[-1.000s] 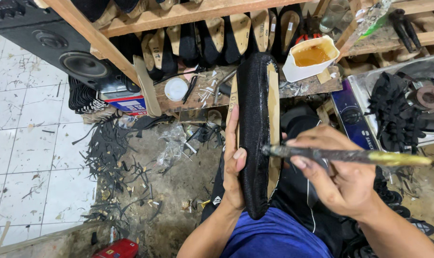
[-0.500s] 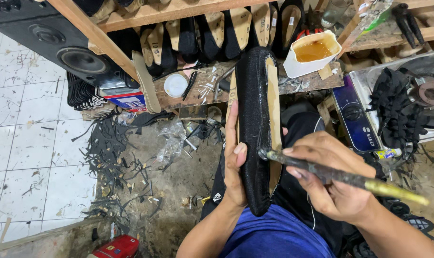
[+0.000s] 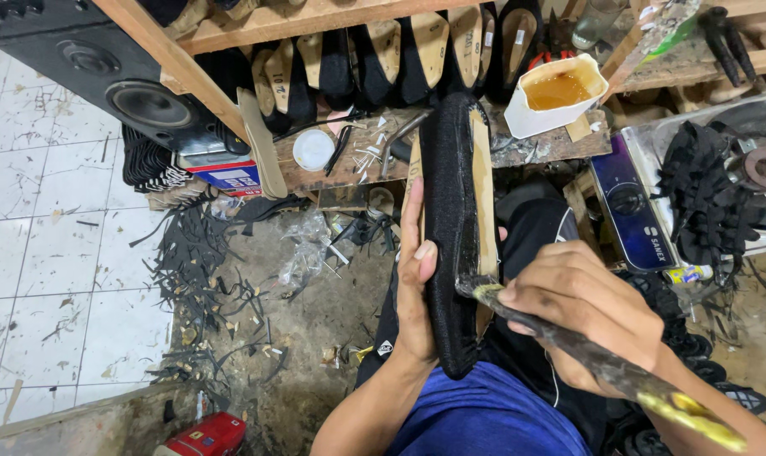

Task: The person sits on the floor holding a black fabric shoe upper on their lap and brushes glue along its inner edge using a brush dipped into a cup of adhesive. They periodically dip the brush back into the glue cup and place completed uppers onto a wooden rack above the workbench.

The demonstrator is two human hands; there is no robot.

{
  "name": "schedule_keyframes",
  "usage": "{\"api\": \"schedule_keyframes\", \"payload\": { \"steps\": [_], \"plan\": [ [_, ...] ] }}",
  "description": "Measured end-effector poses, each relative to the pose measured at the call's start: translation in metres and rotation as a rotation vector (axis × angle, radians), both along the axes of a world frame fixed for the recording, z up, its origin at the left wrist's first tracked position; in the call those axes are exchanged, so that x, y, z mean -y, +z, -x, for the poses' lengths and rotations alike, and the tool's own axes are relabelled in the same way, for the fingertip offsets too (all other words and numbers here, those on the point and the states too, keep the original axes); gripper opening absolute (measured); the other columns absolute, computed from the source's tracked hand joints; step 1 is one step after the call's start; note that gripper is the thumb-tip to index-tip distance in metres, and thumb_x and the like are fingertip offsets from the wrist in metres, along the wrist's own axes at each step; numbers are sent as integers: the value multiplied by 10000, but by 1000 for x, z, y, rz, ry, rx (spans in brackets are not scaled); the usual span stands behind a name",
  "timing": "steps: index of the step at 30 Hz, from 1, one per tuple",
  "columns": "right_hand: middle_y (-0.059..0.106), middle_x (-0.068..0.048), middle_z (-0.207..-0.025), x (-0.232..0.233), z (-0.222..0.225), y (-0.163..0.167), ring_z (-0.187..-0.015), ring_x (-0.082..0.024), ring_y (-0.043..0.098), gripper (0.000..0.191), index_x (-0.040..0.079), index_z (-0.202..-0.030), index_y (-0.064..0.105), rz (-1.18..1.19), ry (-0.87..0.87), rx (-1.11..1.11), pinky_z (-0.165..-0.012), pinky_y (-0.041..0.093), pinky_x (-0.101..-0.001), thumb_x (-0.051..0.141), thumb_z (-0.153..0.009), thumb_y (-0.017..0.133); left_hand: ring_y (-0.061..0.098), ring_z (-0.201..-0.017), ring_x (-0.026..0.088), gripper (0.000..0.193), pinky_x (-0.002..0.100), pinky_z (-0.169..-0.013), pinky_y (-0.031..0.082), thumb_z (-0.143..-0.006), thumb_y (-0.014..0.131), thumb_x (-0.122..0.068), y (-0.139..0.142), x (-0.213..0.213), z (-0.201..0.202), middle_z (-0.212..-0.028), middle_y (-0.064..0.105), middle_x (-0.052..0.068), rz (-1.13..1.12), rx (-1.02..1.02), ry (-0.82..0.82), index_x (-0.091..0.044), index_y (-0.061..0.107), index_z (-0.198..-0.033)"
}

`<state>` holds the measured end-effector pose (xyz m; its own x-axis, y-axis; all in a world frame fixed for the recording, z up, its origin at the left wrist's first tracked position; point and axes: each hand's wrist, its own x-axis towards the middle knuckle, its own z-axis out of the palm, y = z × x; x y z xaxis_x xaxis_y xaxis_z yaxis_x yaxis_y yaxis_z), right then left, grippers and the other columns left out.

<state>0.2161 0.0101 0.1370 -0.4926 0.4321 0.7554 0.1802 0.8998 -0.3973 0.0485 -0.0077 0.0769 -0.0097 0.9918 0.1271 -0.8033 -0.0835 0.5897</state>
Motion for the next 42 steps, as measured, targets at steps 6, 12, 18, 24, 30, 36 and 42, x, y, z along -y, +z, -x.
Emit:
{"api": "schedule_keyframes", "payload": {
  "steps": [6, 12, 18, 24, 30, 36, 42],
  "plan": [
    [696, -149, -993, -3, 1, 2, -906, -285, 700, 201, -50, -1020, 656, 10, -21, 25, -836, 569, -438, -4, -838, 726, 628, -1188, 370, 945, 468, -1026, 549, -978, 607, -435, -3, 0, -1, -1478, 500, 262, 29, 40, -32, -154, 104, -1727],
    [681, -168, -1072, -2, -3, 10, -977, -312, 693, 217, -34, -1050, 610, -86, 64, 124, -914, 543, -510, 66, -877, 695, 627, -1195, 360, 940, 473, -975, 581, -971, 619, -432, -4, 0, 1, -1489, 493, 241, 76, 115, -85, -188, 113, -1724],
    [674, -172, -1075, -5, -8, 7, -984, -312, 687, 265, -41, -1075, 616, -82, 159, 141, -929, 532, -520, 90, -859, 693, 639, -1172, 379, 912, 473, -977, 574, -978, 610, -422, -6, -2, 0, -1517, 487, 229, 113, 92, -92, -179, 135, -1717],
    [676, -161, -1081, -3, -11, 6, -1012, -317, 690, 269, -37, -1108, 646, -105, 54, 190, -957, 538, -526, 93, -880, 704, 650, -1178, 371, 891, 484, -1022, 558, -987, 599, -417, -9, -4, -1, -1538, 479, 210, 127, 135, -115, -167, 149, -1715],
    [692, -158, -1067, -3, -10, 3, -984, -293, 702, 229, -26, -1082, 655, -101, 126, 169, -944, 526, -530, 102, -893, 671, 652, -1148, 390, 879, 485, -1004, 555, -1004, 582, -420, -11, -5, 0, -1526, 485, 235, 122, 99, -123, -158, 147, -1721],
    [693, -157, -1060, 0, -12, 1, -990, -291, 706, 213, -19, -1080, 659, -98, 203, 169, -949, 531, -536, 104, -908, 680, 665, -1113, 385, 865, 474, -927, 584, -999, 565, -418, -13, -6, 1, -1472, 513, 252, 162, 87, -150, -172, 139, -1711],
    [698, -163, -1067, 0, -10, 1, -1015, -306, 694, 211, -18, -1076, 666, -153, 111, 181, -961, 529, -526, 90, -906, 727, 674, -1102, 382, 842, 467, -959, 581, -1021, 553, -403, -14, -8, 0, -1482, 516, 239, 145, 115, -156, -154, 152, -1719]
  ]
}}
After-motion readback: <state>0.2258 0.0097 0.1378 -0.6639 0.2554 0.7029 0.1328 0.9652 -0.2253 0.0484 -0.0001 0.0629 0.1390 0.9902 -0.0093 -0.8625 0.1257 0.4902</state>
